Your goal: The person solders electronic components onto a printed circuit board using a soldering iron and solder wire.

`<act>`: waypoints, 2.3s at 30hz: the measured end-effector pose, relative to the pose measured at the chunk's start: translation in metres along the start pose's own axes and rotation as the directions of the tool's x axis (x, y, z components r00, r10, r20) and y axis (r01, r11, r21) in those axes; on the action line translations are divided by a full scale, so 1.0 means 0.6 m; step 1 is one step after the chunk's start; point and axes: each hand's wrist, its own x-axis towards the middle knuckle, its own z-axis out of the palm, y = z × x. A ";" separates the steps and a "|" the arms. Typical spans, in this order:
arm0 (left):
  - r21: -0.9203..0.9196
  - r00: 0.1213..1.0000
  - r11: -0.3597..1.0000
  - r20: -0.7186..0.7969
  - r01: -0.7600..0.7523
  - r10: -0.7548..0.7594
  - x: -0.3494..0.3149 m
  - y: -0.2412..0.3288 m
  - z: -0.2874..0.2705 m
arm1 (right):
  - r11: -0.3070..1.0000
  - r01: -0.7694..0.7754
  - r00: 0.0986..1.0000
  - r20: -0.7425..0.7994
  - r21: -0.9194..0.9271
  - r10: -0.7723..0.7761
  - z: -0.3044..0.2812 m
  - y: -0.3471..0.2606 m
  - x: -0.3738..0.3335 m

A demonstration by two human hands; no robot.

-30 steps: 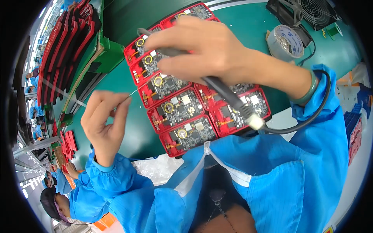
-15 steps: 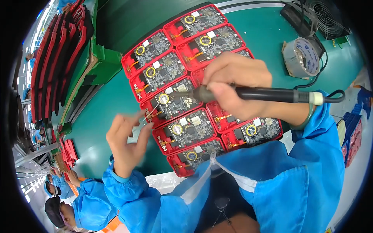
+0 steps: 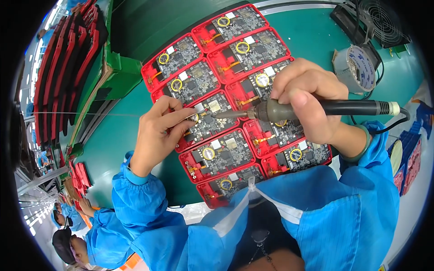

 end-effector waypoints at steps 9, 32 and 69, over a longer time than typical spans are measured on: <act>0.034 0.998 0.999 -0.060 0.026 -0.024 -0.008 0.003 0.007 | 1.000 -0.017 1.000 0.024 0.019 0.016 -0.003 0.002 0.001; -0.013 0.938 0.989 -0.313 0.150 -0.146 -0.104 0.038 0.006 | 0.998 -0.055 0.991 0.123 -0.014 0.056 0.037 0.017 -0.004; 0.072 0.959 0.991 -0.269 0.109 -0.086 -0.076 0.035 0.023 | 0.987 -0.040 0.965 0.252 -0.157 0.079 0.042 0.003 -0.005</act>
